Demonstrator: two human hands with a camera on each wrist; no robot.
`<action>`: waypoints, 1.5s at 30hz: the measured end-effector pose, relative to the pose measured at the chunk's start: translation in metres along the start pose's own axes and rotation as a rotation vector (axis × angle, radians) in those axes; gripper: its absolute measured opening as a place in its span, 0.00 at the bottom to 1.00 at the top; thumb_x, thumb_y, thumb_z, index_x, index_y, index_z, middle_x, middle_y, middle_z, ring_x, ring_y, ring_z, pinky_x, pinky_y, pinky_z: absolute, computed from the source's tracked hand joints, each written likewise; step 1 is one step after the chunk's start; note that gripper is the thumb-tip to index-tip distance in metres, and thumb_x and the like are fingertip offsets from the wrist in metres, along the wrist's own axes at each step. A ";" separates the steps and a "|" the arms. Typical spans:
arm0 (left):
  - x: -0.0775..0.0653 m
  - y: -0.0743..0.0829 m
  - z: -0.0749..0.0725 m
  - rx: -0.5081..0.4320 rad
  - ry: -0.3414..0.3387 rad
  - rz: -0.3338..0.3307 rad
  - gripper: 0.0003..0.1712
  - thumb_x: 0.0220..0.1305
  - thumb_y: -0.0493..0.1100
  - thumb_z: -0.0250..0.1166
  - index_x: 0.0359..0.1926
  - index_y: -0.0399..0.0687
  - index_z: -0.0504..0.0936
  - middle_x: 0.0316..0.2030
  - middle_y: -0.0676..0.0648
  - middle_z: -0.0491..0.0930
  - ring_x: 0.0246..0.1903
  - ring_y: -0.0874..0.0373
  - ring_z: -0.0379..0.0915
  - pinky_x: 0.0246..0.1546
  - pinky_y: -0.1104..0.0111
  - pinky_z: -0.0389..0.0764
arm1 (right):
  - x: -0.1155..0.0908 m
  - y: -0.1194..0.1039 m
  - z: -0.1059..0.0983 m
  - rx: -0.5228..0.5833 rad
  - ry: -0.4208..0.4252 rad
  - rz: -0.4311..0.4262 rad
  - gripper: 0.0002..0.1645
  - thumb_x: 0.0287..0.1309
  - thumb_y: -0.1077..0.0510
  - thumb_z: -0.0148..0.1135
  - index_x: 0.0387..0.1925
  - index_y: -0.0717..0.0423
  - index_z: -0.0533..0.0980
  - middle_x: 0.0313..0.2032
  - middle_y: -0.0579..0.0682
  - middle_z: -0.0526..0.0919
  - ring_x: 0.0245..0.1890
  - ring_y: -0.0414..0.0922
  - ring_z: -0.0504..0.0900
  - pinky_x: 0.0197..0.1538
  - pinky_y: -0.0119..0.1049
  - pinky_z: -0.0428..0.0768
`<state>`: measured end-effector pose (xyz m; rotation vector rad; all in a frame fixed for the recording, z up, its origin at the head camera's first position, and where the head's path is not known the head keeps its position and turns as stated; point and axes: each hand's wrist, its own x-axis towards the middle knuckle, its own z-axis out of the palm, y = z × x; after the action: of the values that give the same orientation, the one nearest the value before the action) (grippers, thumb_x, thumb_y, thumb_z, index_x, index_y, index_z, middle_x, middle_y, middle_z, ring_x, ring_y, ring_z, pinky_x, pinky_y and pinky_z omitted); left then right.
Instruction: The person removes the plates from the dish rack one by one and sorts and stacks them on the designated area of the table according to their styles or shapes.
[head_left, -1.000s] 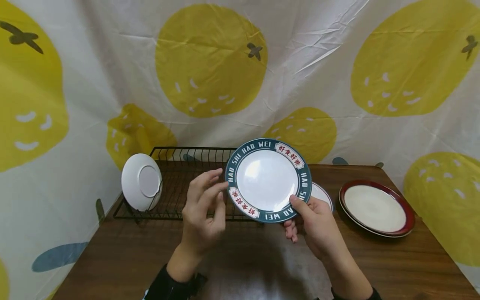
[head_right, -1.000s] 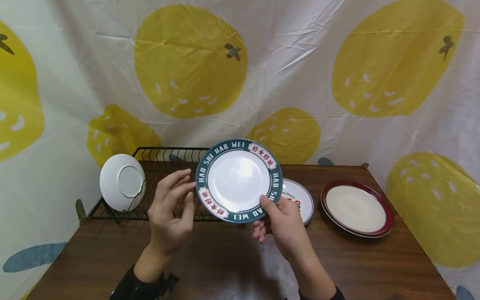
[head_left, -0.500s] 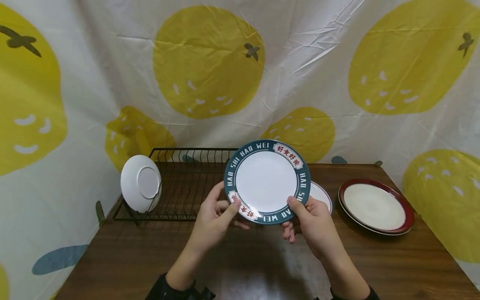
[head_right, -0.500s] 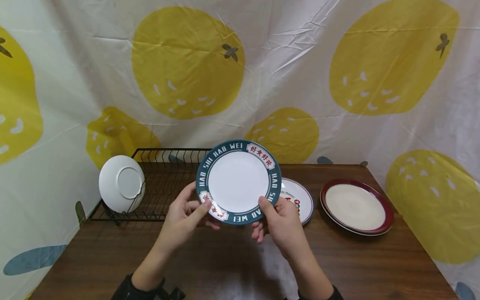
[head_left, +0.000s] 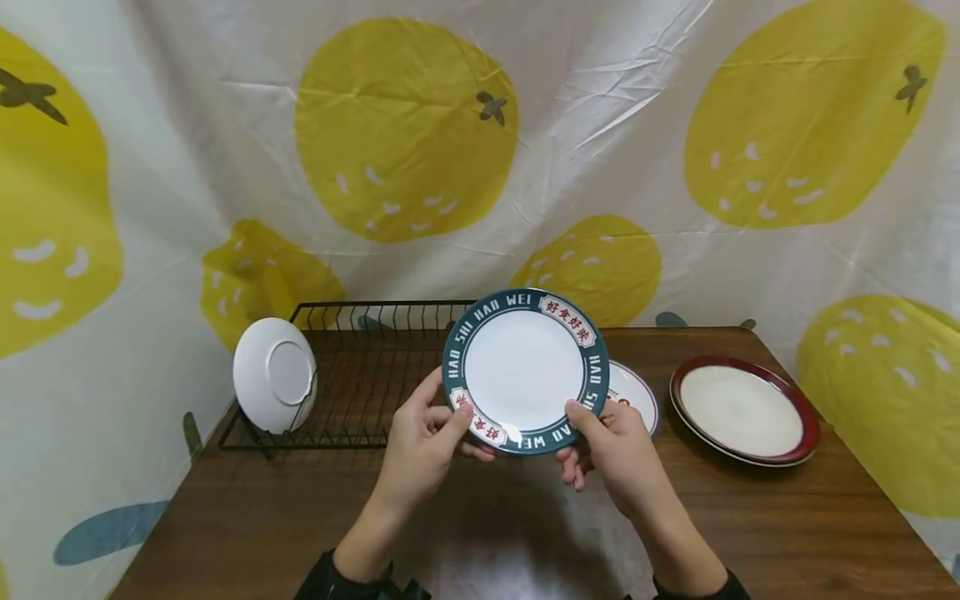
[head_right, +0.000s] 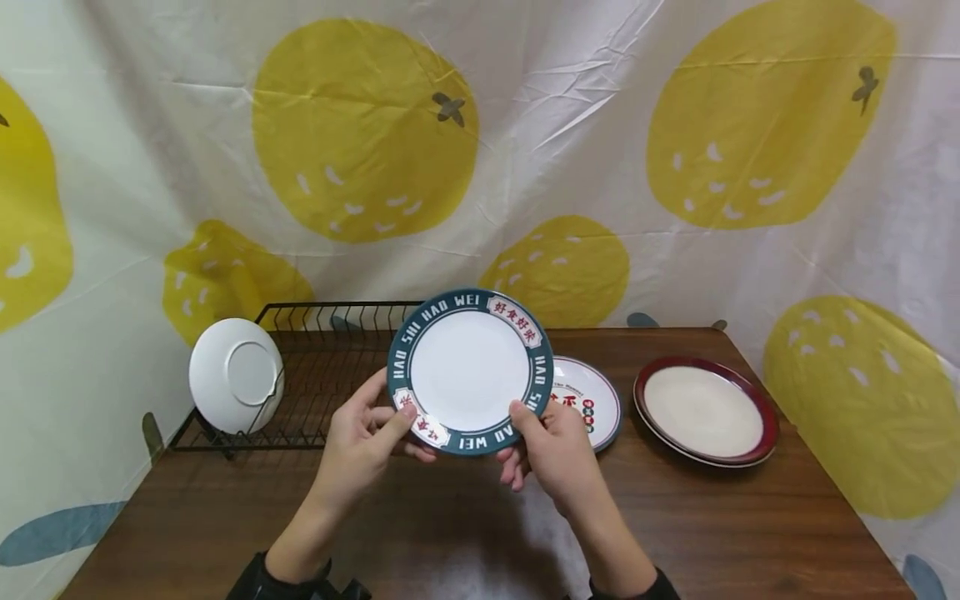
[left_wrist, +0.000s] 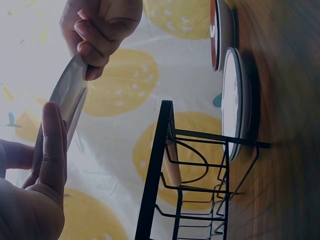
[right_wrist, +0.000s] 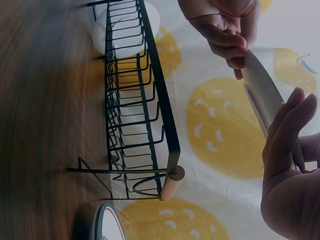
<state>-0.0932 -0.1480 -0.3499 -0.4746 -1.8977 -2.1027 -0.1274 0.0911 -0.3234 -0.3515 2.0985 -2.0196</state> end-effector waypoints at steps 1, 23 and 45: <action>-0.001 0.000 -0.001 0.002 0.003 0.001 0.35 0.79 0.32 0.58 0.81 0.40 0.59 0.41 0.20 0.86 0.26 0.54 0.91 0.29 0.52 0.92 | 0.000 0.001 0.000 0.000 -0.008 -0.001 0.24 0.83 0.55 0.51 0.43 0.76 0.77 0.19 0.49 0.84 0.14 0.42 0.81 0.20 0.32 0.82; 0.002 0.005 -0.002 0.013 -0.010 0.035 0.36 0.77 0.29 0.58 0.82 0.41 0.60 0.46 0.20 0.85 0.28 0.55 0.91 0.29 0.52 0.92 | 0.003 0.002 -0.002 -0.006 -0.021 -0.010 0.25 0.83 0.53 0.52 0.45 0.77 0.78 0.20 0.49 0.85 0.14 0.41 0.81 0.20 0.31 0.81; 0.001 0.004 0.001 0.024 -0.012 0.025 0.37 0.78 0.30 0.57 0.82 0.42 0.58 0.45 0.20 0.86 0.28 0.56 0.91 0.30 0.52 0.92 | 0.002 0.003 -0.005 -0.024 -0.007 0.001 0.24 0.83 0.54 0.52 0.44 0.77 0.78 0.20 0.50 0.85 0.13 0.42 0.80 0.19 0.31 0.80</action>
<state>-0.0919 -0.1474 -0.3458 -0.5044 -1.9107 -2.0640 -0.1305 0.0955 -0.3258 -0.3610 2.1197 -1.9909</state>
